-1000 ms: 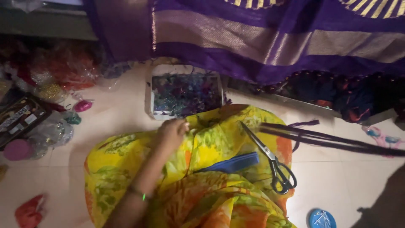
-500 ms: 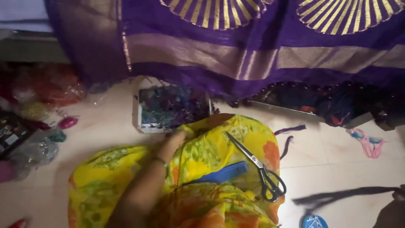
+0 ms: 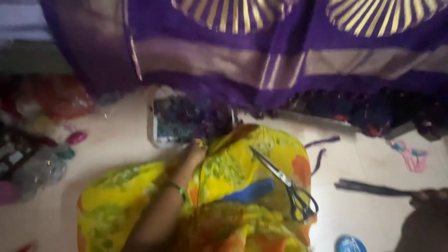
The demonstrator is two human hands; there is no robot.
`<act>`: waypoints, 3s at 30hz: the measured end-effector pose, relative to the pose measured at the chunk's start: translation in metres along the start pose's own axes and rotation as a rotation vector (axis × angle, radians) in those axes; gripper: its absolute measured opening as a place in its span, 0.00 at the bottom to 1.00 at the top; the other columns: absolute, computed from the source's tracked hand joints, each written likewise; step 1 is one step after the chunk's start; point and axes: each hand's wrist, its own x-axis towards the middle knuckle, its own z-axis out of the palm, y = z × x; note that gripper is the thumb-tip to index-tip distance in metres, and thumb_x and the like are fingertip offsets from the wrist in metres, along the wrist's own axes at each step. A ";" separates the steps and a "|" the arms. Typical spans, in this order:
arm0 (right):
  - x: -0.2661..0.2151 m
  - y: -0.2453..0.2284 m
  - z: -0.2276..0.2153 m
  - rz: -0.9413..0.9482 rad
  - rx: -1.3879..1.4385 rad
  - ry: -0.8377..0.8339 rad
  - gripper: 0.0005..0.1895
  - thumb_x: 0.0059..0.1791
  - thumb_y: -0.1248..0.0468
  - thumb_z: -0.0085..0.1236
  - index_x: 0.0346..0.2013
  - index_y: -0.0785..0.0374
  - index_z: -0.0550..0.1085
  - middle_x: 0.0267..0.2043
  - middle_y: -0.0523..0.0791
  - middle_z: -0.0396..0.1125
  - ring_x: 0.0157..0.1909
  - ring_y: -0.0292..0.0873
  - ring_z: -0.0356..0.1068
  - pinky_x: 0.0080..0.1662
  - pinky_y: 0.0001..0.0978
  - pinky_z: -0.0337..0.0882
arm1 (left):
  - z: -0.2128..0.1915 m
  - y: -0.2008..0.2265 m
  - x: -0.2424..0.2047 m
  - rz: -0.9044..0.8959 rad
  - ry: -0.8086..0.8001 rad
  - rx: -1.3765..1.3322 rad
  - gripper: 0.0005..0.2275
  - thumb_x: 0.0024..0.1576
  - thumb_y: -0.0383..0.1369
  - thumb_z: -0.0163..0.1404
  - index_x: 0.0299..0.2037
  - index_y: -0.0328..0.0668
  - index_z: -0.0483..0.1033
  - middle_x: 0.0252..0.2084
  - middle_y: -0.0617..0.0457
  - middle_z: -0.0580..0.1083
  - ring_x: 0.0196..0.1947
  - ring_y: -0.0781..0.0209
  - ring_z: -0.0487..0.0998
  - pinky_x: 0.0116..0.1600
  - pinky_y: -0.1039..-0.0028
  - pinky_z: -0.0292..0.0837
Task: Embellishing the edge of a saree with thread, beads, and fabric strips.
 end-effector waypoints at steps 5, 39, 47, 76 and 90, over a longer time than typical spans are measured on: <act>-0.034 -0.029 0.115 -0.060 -0.542 -0.001 0.04 0.67 0.70 0.42 0.52 0.70 0.65 0.46 0.50 0.67 0.47 0.44 0.70 0.49 0.32 0.72 | -0.024 0.012 -0.032 0.116 0.367 -0.151 0.17 0.58 0.31 0.54 0.58 0.46 0.73 0.55 0.37 0.73 0.52 0.40 0.75 0.53 0.59 0.72; -0.007 0.001 0.550 -0.360 -0.996 -0.781 0.17 0.40 0.79 0.59 0.41 0.64 0.80 0.38 0.46 0.74 0.39 0.45 0.77 0.40 0.33 0.76 | -0.180 0.171 -0.219 0.435 -0.256 -1.083 0.03 0.52 0.23 0.60 0.35 0.35 0.81 0.33 0.49 0.81 0.33 0.64 0.80 0.42 0.72 0.79; -0.003 0.006 0.549 -0.441 -1.025 -0.729 0.11 0.43 0.76 0.63 0.39 0.64 0.80 0.40 0.47 0.73 0.40 0.46 0.76 0.41 0.34 0.75 | -0.181 0.170 -0.225 0.458 -0.269 -1.075 0.03 0.53 0.22 0.59 0.36 0.35 0.81 0.33 0.50 0.82 0.33 0.64 0.82 0.43 0.73 0.80; -0.022 -0.008 0.556 -0.649 -0.931 -0.693 0.16 0.42 0.78 0.64 0.42 0.62 0.79 0.43 0.53 0.65 0.45 0.52 0.70 0.44 0.37 0.74 | -0.185 0.184 -0.245 0.578 -0.070 -0.830 0.03 0.52 0.24 0.59 0.33 0.35 0.80 0.31 0.55 0.81 0.30 0.70 0.79 0.39 0.77 0.76; -0.005 0.007 0.529 -0.303 -0.159 -0.741 0.19 0.56 0.85 0.37 0.58 0.68 0.61 0.58 0.54 0.65 0.58 0.59 0.77 0.53 0.49 0.80 | -0.180 0.188 -0.254 0.658 -0.018 -0.791 0.03 0.50 0.26 0.59 0.31 0.39 0.78 0.29 0.56 0.79 0.28 0.71 0.78 0.38 0.77 0.75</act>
